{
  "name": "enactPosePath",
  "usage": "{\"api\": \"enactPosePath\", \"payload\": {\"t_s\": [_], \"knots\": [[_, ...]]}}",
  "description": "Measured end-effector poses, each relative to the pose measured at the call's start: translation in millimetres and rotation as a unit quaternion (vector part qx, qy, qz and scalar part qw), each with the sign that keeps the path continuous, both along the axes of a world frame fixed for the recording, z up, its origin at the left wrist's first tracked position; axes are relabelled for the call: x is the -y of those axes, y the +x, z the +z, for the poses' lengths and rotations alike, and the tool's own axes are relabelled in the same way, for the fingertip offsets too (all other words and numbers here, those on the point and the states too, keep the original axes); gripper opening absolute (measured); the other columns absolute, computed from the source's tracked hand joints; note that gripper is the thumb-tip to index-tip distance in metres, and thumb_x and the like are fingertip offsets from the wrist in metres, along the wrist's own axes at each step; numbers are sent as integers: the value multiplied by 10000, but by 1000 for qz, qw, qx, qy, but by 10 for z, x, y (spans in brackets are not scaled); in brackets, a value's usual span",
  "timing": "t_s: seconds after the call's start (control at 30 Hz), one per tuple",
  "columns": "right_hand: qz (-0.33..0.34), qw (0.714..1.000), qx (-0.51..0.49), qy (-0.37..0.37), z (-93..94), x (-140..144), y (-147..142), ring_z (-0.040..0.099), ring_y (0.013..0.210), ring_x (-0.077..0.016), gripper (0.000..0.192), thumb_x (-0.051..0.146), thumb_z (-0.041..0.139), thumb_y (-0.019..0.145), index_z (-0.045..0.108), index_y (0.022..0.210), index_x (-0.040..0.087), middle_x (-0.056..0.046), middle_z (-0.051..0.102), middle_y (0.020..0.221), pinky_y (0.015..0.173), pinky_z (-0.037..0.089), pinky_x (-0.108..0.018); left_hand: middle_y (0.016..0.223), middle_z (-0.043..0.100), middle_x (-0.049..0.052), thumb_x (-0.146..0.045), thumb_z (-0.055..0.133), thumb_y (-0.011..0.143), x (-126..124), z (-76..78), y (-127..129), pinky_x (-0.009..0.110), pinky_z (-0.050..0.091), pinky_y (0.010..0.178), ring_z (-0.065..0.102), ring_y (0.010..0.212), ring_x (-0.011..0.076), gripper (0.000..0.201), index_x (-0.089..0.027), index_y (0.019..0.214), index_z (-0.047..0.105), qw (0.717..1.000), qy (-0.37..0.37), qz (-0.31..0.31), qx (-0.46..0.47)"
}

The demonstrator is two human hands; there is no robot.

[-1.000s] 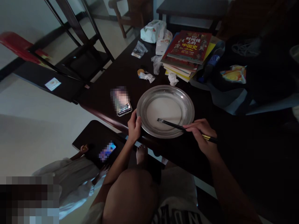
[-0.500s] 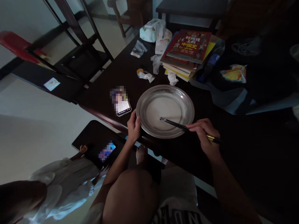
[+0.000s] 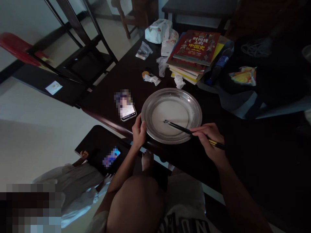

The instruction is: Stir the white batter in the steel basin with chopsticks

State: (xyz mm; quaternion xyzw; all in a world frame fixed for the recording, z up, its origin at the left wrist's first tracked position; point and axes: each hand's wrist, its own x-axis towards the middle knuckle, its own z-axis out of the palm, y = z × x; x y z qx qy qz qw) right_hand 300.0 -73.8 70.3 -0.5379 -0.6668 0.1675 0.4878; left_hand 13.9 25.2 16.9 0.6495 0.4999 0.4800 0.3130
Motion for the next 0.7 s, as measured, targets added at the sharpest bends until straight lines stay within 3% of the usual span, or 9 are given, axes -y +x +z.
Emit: {"api": "enactPosePath", "payload": {"t_s": [0.13, 0.3, 0.43, 0.6, 0.7], "knots": [[-21, 999, -29, -2, 4, 4, 12, 650, 907, -198, 248, 199, 539, 1008, 719, 860, 283, 17, 802, 908, 832, 510, -402, 1223, 733, 133, -697, 437, 972, -1, -3, 1, 461, 553, 983, 687, 1130, 305, 656, -170, 1309, 636, 1000, -2, 1, -3], [7, 1000, 7, 1, 18, -2, 6, 661, 943, -198, 199, 189, 579, 990, 724, 890, 281, 24, 816, 961, 874, 503, -411, 1224, 733, 124, -681, 429, 981, -11, -27, -1, 440, 551, 980, 688, 1122, 290, 635, -181, 1315, 632, 1000, 0, 3, -8], [-24, 999, -18, 12, 22, -1, 18, 646, 899, -190, 231, 192, 555, 1003, 715, 859, 276, 20, 806, 908, 832, 507, -395, 1213, 739, 124, -669, 442, 982, -12, -36, -5, 442, 553, 973, 695, 1107, 284, 615, -181, 1300, 639, 1000, 2, 4, -5], [14, 1000, 13, 5, 29, -3, 9, 662, 930, -195, 201, 176, 580, 986, 726, 890, 274, 17, 816, 953, 877, 511, -409, 1212, 735, 123, -677, 435, 981, -9, -21, -2, 447, 549, 983, 687, 1128, 288, 624, -178, 1295, 639, 1000, 5, 0, -4], [-11, 1000, 6, 12, 26, -1, 11, 667, 932, -202, 198, 186, 575, 988, 725, 891, 272, 5, 813, 957, 859, 519, -412, 1209, 735, 123, -677, 439, 979, -10, -14, -1, 453, 546, 991, 685, 1127, 289, 622, -178, 1290, 643, 1000, 4, 4, -7]]}}
